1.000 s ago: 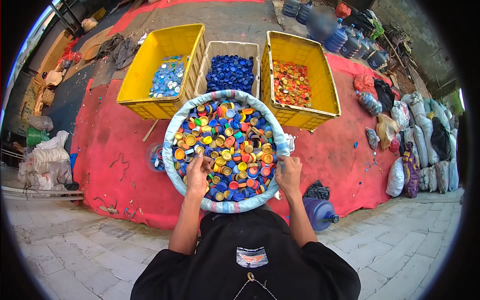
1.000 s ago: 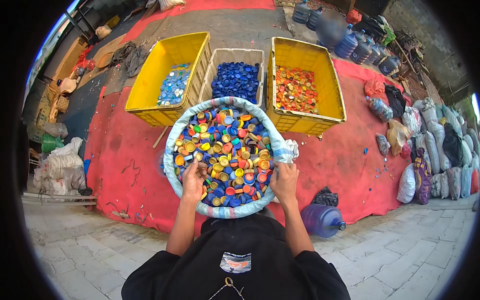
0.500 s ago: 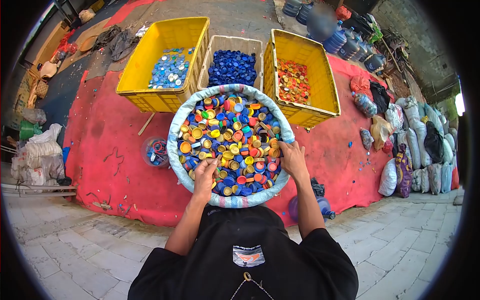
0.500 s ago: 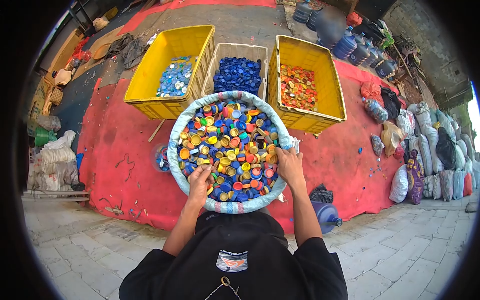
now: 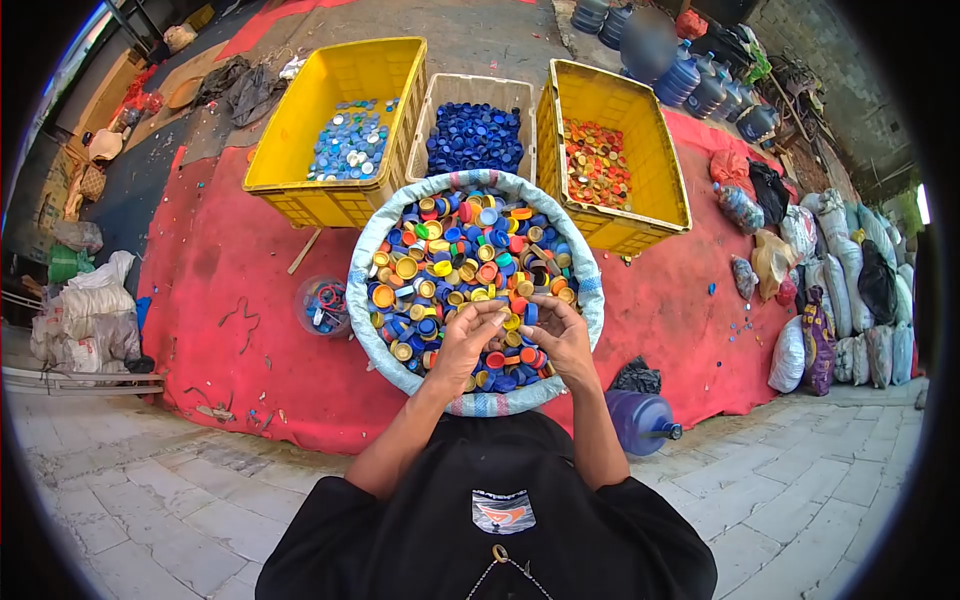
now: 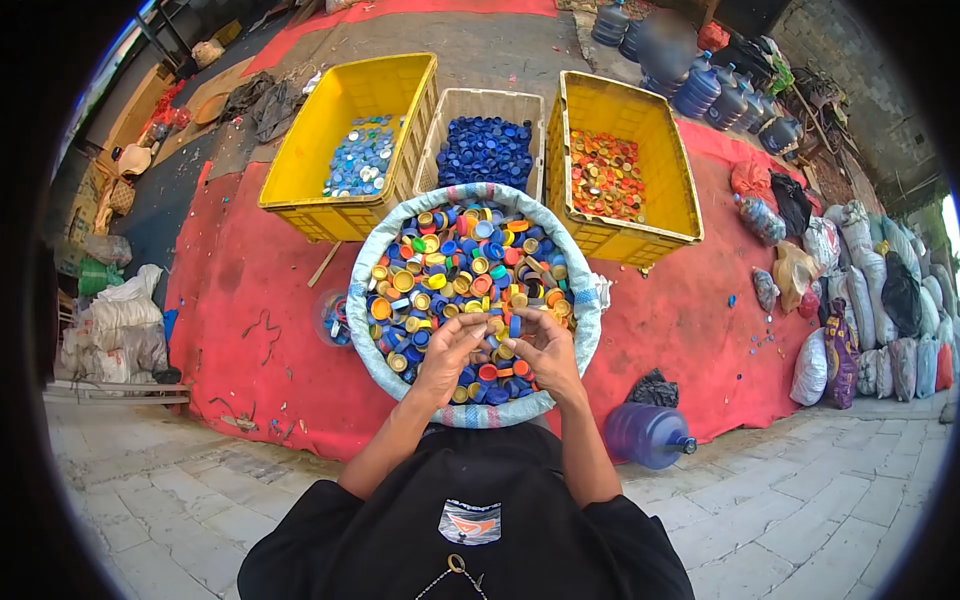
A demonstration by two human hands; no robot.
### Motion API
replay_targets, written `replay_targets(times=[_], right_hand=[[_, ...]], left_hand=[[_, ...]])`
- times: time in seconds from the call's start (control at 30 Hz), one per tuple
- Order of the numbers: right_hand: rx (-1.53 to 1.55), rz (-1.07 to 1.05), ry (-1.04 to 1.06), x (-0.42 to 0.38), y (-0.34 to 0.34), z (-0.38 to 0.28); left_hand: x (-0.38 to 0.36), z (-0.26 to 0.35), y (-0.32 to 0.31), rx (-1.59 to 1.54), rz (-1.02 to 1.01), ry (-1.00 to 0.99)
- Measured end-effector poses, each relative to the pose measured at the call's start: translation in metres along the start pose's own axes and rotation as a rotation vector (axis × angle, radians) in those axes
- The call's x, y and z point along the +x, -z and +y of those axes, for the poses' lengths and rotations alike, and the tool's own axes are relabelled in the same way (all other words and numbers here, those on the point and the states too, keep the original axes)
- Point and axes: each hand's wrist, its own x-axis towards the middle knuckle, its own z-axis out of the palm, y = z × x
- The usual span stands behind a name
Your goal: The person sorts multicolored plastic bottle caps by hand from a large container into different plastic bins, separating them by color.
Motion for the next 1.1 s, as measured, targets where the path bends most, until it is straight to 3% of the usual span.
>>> replay_targets(times=[0.2, 0.33, 0.47, 0.57, 0.83, 1.0, 1.1], right_hand=[[0.012, 0.028, -0.016, -0.008, 0.002, -0.007], [0.644, 0.035, 0.006, -0.01, 0.023, 0.008], [0.881, 0.212, -0.062, -0.021, 0.034, 0.013], [0.91, 0.227, -0.106, -0.028, 0.042, 0.024], [0.749, 0.202, -0.147, -0.03, 0.032, 0.03], [0.667, 0.149, -0.145, -0.029, 0.022, 0.029], [0.455, 0.153, -0.24, -0.03, 0.023, 0.033]], left_hand=[[0.005, 0.005, -0.002, -0.01, -0.042, 0.062], [0.011, -0.01, 0.019, 0.38, 0.06, -0.145], [-0.004, -0.008, 0.046, 1.025, 0.124, -0.388], [-0.017, -0.015, 0.061, 1.283, 0.035, -0.368], [-0.025, -0.03, 0.048, 1.315, 0.055, -0.386], [-0.021, -0.026, 0.049, 1.237, 0.009, -0.217], [-0.019, -0.015, 0.05, 1.08, 0.014, -0.128]])
